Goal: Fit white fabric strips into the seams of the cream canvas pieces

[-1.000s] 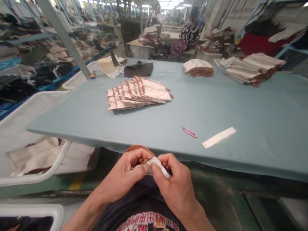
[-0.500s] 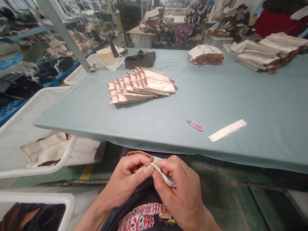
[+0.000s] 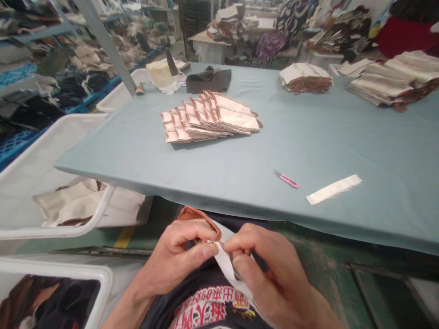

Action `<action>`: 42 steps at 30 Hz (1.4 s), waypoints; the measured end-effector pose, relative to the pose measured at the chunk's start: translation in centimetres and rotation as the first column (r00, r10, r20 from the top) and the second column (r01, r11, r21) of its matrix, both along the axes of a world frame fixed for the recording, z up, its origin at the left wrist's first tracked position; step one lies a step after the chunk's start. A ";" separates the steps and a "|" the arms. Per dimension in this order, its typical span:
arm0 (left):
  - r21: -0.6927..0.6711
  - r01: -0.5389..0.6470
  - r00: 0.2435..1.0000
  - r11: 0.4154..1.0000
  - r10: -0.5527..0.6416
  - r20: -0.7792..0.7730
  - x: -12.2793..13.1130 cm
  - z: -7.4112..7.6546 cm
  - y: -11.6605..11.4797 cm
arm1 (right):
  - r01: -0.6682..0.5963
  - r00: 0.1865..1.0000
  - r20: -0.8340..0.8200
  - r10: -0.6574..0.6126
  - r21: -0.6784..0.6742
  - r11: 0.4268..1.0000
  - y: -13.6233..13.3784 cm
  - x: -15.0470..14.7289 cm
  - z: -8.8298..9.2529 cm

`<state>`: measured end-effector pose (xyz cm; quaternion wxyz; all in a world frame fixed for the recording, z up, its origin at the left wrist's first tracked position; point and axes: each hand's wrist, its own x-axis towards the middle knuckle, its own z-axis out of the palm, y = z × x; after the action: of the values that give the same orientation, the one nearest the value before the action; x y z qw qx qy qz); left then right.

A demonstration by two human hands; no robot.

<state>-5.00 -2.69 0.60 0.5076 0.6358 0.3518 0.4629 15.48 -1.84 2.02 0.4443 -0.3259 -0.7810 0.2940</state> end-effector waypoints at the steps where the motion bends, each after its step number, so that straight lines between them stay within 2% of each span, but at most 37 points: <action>1: 0.003 0.011 1.000 1.000 -0.011 -0.001 -0.3 0.0 -0.1 | -0.009 1.000 -0.008 0.009 -0.024 1.000 0.6 0.2 0.2; 4: 0.006 0.033 0.999 0.999 -0.033 -0.027 -1.1 0.2 -0.4 | -0.130 0.991 0.022 0.130 0.001 0.991 2.3 0.3 0.6; 6: 0.006 0.037 0.999 0.999 -0.036 -0.040 -1.6 0.1 -0.7 | -0.285 0.957 0.071 0.281 0.041 0.958 3.1 0.0 0.8; 8: -0.012 0.033 0.998 0.999 -0.034 -0.051 -2.0 0.0 -0.9 | -0.371 0.923 0.141 0.358 0.073 0.926 3.5 -0.4 1.1; 11: -0.032 0.039 0.998 0.999 -0.041 -0.045 -2.4 -0.2 -1.2 | -0.396 0.897 0.265 0.352 0.134 0.908 3.7 -0.8 1.5; 19: -0.062 0.079 0.996 0.995 -0.081 -0.038 -2.2 -0.1 -1.1 | -0.501 0.762 0.529 0.373 0.117 0.858 3.9 -0.4 2.6; 25: -0.120 0.059 0.994 0.991 -0.069 -0.084 -1.8 -0.3 -1.2 | -0.473 0.760 0.617 0.205 0.308 0.826 3.6 -0.2 2.7; 29: -0.177 0.034 0.990 0.984 -0.057 -0.129 -1.3 -0.2 -1.1 | -0.427 0.788 0.596 0.155 0.347 0.835 3.9 -0.3 1.7; 32: -0.231 0.008 0.991 0.973 -0.039 -0.127 -0.8 -0.2 -0.9 | -0.366 0.839 0.509 0.192 0.267 0.891 4.6 -0.5 1.3; 34: -0.306 -0.005 0.995 0.952 -0.024 -0.093 -0.4 -0.3 -0.8 | -0.375 0.833 0.483 0.269 0.137 0.917 5.1 -0.4 1.6; 38: -0.415 -0.063 0.997 0.908 0.041 -0.063 0.3 -0.7 -0.5 | -0.433 0.697 0.580 0.422 -0.128 0.892 6.1 -0.2 2.8; 40: -0.412 -0.109 0.992 0.905 0.076 -0.096 0.7 -0.7 -0.3 | -0.431 0.641 0.631 0.436 -0.174 0.885 6.5 -0.2 3.2; 42: -0.410 -0.143 0.986 0.901 0.095 -0.136 0.9 -0.7 -0.2 | -0.413 0.619 0.649 0.443 -0.212 0.886 6.8 -0.2 3.3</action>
<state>-4.08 -2.84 -0.15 0.5822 0.5146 0.5091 0.3702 15.30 5.00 5.29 0.0368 -0.2242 -0.9366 0.2669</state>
